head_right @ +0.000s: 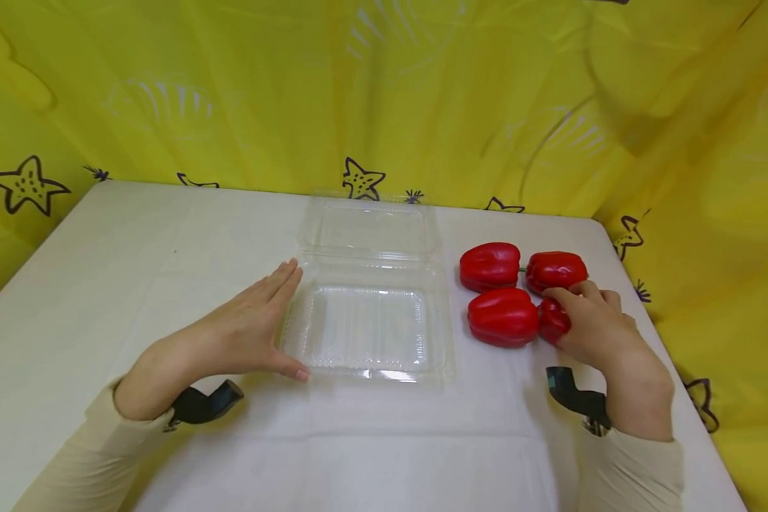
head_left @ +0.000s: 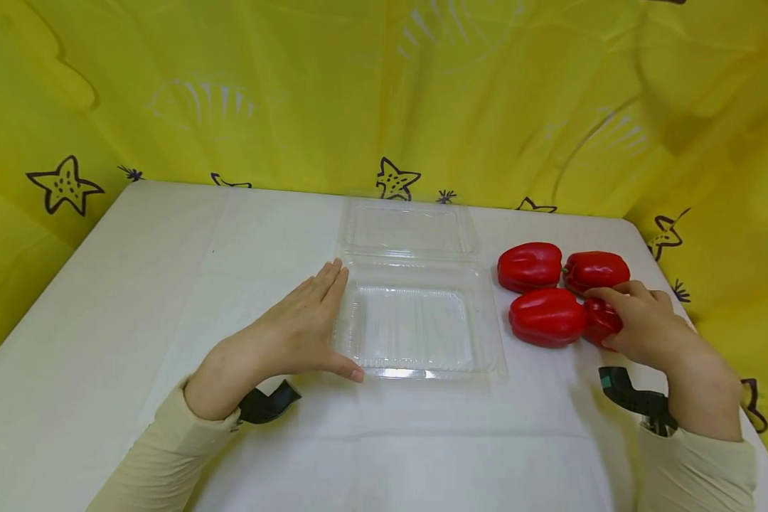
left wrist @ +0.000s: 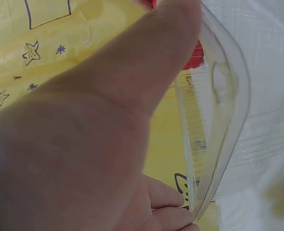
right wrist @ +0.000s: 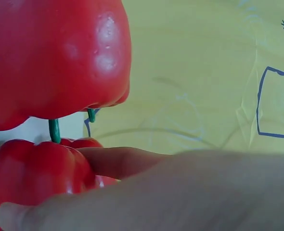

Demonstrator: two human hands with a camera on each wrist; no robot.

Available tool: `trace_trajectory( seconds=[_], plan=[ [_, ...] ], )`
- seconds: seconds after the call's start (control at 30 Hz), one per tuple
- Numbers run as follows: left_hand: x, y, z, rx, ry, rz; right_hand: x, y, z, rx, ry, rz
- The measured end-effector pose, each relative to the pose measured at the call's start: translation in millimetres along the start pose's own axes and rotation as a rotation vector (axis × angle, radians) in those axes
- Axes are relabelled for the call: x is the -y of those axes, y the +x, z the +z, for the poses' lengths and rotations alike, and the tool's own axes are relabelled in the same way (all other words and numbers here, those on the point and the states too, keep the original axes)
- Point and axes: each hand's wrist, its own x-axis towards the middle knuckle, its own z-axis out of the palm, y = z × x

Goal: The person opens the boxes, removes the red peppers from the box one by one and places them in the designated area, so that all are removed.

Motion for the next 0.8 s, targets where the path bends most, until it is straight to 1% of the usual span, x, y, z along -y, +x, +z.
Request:
trace_trajectory(
  seconds=[0.3,0.57,0.8],
  plan=[
    [0.7,0.2,-0.3,0.013,-0.036,0.003,3.8,0.6,-4.4,-0.023,-0.023,-0.001],
    [3.4,2.4,-1.5,0.041,-0.063,0.002,4.2,-0.5,-2.5,-0.014,-0.001,-0.012],
    [7.0,2.7,-5.2,0.029,-0.082,0.014,4.9,-4.8,-3.8,-0.012,0.003,-0.012]
  ],
)
